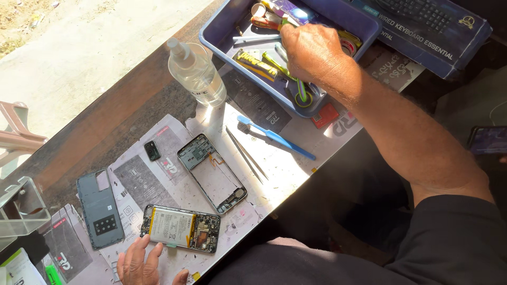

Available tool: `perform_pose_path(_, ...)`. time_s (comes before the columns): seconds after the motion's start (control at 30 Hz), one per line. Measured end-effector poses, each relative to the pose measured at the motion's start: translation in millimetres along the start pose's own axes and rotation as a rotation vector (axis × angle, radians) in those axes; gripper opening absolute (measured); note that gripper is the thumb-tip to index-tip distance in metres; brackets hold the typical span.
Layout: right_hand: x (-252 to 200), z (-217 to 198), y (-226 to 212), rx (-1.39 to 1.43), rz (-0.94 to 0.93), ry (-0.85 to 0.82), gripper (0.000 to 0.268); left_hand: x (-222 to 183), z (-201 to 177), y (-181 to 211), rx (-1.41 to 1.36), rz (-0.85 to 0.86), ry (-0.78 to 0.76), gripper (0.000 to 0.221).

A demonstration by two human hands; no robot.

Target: The person cleans the internal components of a disassembled smartphone using a toothbrush and liquid. They then use a utility knife to pry out a small component, clean it, and reinsert it into the device.

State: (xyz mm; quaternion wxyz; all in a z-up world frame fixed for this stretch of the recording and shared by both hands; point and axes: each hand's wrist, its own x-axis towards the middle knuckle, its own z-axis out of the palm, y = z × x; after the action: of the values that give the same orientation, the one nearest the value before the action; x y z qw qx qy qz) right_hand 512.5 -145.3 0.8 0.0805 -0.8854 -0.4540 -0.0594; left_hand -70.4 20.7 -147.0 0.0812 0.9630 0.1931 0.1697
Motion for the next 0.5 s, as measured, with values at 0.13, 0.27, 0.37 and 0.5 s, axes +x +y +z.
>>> perform_pose_path(0.13, 4.2, -1.1, -4.1, 0.146, 0.028, -0.052, 0.025, -2.3, 1.5, -6.0, 0.044, 0.04, -0.012, 0.085)
perform_pose_path(0.27, 8.2, 5.2, -21.3, 0.212, -0.1, -0.126, 0.05, -6.8, 5.1, -11.8, 0.075, 0.037, -0.034, 0.085)
perform_pose_path(0.37, 14.2, 7.1, -29.0, 0.251, -0.118, -0.083, 0.057, -8.1, 7.1, -20.2, 0.114, 0.021, -0.078, 0.088)
perform_pose_path(0.5, 12.2, -17.4, -10.5, 0.373, -0.028, -0.139, 0.054, -12.0, 15.5, -28.1, 0.127, -0.04, -0.086, 0.089)
